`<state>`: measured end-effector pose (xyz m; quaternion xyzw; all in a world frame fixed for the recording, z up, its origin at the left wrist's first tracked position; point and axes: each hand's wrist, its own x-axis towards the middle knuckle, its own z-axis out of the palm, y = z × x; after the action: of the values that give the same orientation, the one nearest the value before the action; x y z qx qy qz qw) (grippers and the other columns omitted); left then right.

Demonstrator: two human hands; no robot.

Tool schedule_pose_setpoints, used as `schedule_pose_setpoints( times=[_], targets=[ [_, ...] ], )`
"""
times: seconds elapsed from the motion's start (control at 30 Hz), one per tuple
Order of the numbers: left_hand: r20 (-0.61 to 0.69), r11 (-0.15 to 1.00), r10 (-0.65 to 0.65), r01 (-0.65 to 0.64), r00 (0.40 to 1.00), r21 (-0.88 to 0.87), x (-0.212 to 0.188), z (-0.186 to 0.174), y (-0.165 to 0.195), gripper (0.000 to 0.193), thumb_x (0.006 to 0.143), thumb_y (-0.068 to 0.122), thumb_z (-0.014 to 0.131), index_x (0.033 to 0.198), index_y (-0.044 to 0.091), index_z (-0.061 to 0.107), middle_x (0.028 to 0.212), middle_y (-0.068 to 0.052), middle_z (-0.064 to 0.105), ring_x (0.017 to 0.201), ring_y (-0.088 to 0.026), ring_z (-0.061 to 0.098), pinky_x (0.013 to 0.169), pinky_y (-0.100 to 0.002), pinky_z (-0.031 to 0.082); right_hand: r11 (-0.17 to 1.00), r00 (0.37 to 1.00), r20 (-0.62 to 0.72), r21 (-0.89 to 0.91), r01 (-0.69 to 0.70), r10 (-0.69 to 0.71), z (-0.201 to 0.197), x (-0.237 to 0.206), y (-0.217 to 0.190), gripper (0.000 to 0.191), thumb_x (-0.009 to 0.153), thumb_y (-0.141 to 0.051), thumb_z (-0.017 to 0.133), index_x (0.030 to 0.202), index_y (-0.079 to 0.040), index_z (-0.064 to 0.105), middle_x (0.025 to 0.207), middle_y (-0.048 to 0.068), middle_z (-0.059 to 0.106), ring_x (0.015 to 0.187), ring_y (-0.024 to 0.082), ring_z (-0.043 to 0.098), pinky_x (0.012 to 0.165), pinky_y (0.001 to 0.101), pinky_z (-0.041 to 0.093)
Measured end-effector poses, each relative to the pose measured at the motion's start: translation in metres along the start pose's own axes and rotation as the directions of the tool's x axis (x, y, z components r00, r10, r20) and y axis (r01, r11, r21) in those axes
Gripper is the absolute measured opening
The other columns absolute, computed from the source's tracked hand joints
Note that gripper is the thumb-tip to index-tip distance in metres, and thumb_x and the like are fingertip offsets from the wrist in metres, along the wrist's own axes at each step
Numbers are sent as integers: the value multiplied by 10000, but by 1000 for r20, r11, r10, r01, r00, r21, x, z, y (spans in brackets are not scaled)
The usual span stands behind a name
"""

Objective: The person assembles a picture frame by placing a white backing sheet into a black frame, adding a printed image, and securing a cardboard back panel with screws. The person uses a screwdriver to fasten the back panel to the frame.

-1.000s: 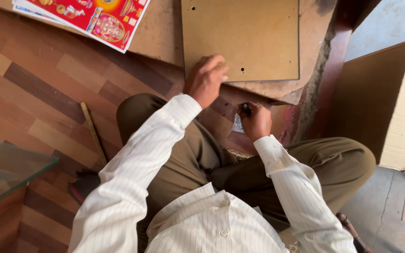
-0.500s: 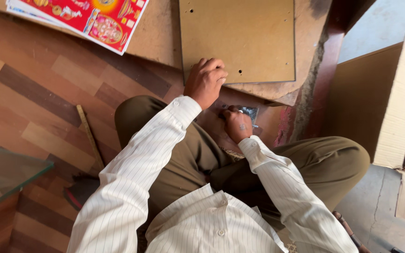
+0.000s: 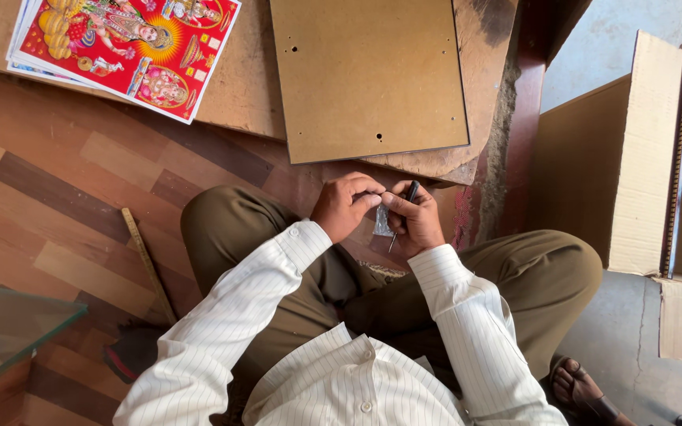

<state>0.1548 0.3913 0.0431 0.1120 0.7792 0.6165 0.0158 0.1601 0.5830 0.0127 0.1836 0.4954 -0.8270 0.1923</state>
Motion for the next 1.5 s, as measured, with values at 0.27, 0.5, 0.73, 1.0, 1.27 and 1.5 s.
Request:
schedule_pose_setpoints(
  times=[0.27, 0.5, 0.73, 1.0, 1.27, 1.5],
  targets=[
    [151, 976, -128, 151, 980, -157, 4, -11, -3, 115, 810, 17, 773, 924, 29, 782, 914, -53, 774, 854, -129, 737, 782, -282, 606, 992, 967, 233, 47, -114, 100, -6, 2, -7, 202, 851, -57, 806, 849, -71, 604, 646, -1, 562, 461, 81, 450, 410, 230, 292],
    [310, 917, -284, 352, 907, -188, 25, -22, 5, 120, 772, 41, 805, 883, 2, 777, 828, -62, 775, 763, -107, 729, 735, -278, 621, 994, 969, 233, 53, -94, 79, -3, 0, -10, 215, 835, -52, 820, 844, -69, 606, 660, -4, 573, 476, 85, 467, 430, 235, 313],
    [156, 998, -62, 57, 986, 39, 59, -19, -11, 97, 764, 41, 807, 856, 27, 779, 851, -76, 770, 802, -176, 729, 759, -322, 584, 994, 996, 38, 74, -82, 80, 1, 2, -15, 125, 860, -140, 764, 892, -106, 648, 773, 33, 697, 480, 69, 481, 411, 207, 319],
    [17, 929, 29, -33, 999, 368, 111, -6, -30, 96, 722, -23, 788, 770, 44, 740, 944, -78, 698, 865, -272, 700, 774, -385, 568, 994, 976, -191, -7, -113, 109, 3, 5, -6, 136, 861, -101, 784, 926, -70, 668, 793, 36, 685, 501, 66, 460, 408, 214, 292],
    [91, 917, -48, 8, 995, 399, 113, -10, -33, 93, 750, -25, 789, 786, 41, 734, 964, -71, 699, 881, -264, 704, 780, -385, 573, 991, 976, -171, 25, -130, 133, 9, 3, -2, 143, 861, -101, 787, 931, -54, 671, 767, 47, 676, 514, 65, 461, 410, 218, 290],
    [106, 926, -17, -24, 994, 376, 112, -10, -34, 135, 701, -22, 798, 804, 50, 749, 937, -72, 694, 876, -249, 698, 776, -367, 572, 991, 977, -165, 40, -130, 135, 11, 1, -7, 126, 882, -101, 765, 943, -46, 670, 782, 63, 686, 515, 70, 471, 408, 217, 292]
  ],
)
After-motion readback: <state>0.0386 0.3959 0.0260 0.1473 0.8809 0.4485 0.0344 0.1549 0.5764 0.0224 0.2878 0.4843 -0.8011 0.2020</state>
